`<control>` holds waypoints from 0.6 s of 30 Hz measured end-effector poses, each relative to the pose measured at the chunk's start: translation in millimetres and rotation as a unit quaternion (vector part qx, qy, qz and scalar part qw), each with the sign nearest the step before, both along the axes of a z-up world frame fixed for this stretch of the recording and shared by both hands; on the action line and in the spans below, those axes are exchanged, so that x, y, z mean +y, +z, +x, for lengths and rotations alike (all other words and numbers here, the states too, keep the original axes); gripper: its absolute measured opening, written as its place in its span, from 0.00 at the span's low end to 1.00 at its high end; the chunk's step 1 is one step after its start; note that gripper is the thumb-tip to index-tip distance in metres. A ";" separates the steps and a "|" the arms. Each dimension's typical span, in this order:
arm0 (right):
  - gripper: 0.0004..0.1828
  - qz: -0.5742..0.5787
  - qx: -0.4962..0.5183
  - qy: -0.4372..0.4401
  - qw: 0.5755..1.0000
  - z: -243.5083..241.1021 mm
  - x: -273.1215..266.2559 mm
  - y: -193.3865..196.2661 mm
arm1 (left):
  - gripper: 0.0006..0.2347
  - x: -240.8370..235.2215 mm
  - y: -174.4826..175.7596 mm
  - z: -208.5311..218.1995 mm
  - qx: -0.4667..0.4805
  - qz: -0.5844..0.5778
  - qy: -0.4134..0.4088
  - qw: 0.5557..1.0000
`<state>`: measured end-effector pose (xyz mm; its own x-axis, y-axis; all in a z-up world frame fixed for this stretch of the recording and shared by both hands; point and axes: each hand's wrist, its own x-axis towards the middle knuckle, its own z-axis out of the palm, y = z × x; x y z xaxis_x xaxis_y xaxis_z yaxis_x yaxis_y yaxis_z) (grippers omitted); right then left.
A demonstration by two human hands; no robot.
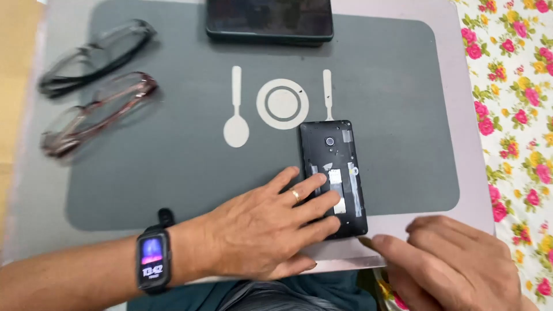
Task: The person uses a small screwdriver to unscrew and remove components from the back of a disassembled smartphone. They work on a grey mat on a small table, handling the phone and the tool with both hands.
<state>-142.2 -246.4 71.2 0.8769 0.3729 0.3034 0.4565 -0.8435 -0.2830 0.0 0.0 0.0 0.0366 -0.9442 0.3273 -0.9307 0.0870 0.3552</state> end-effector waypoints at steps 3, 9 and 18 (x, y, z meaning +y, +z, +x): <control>0.09 -0.003 0.002 -0.052 0.999 -5.6 20.8 -2.7 | 0.24 2.5 -13.6 -2.2 0.004 -0.024 -0.010 1.000; 0.12 -0.097 0.026 -0.187 0.977 -47.2 29.6 -45.1 | 0.11 17.5 -35.3 -6.2 -0.019 -0.117 -0.039 0.992; 0.21 -0.096 0.049 -0.096 0.989 -38.5 9.8 -46.1 | 0.12 16.0 -52.1 -17.7 0.015 -0.133 -0.046 0.990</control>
<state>-180.7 -236.6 25.1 0.9590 0.2391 0.1520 0.2608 -0.9546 -0.1437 -17.7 16.0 -52.1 -0.0314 -0.8246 0.5649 -0.9036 0.2650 0.3365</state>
